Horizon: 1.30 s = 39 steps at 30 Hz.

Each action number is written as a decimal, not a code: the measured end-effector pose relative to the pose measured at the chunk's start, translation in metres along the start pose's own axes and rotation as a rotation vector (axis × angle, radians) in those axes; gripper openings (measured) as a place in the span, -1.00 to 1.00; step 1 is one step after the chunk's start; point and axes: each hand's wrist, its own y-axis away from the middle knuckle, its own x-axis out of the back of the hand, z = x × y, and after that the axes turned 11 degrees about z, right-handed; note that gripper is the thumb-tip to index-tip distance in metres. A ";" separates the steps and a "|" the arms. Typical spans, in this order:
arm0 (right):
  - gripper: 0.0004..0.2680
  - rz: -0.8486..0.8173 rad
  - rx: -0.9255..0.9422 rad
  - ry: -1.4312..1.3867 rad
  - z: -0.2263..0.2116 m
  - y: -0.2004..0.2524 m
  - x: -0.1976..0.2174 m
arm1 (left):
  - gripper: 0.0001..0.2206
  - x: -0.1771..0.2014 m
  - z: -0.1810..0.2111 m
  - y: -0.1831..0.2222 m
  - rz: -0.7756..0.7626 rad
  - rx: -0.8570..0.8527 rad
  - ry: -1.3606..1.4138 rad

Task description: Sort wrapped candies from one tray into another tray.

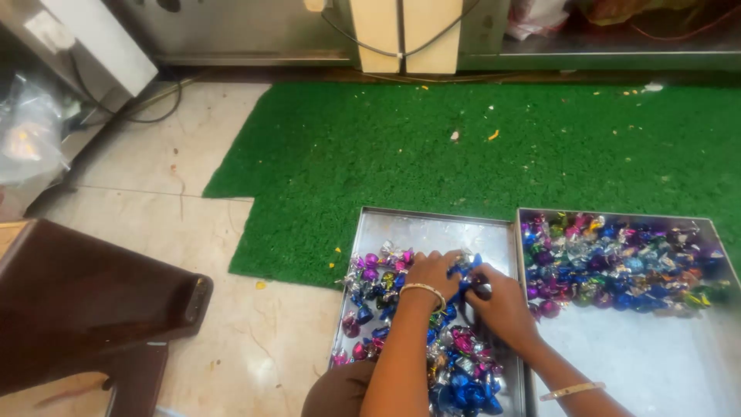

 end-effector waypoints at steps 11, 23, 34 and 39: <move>-0.82 0.182 -0.100 0.077 -0.022 -0.005 0.021 | -0.75 -0.050 -0.003 -0.011 0.292 -0.312 -0.164; -0.81 -0.074 0.050 0.140 0.025 -0.018 0.006 | -0.83 -0.072 -0.006 -0.014 0.228 -0.411 -0.278; -0.64 -0.240 0.194 0.151 0.027 -0.014 0.006 | -0.86 -0.025 -0.003 -0.017 0.358 -0.034 -0.432; -0.70 -0.318 0.169 0.259 0.021 -0.015 0.009 | -0.77 -0.005 0.006 -0.009 0.411 -0.039 -0.411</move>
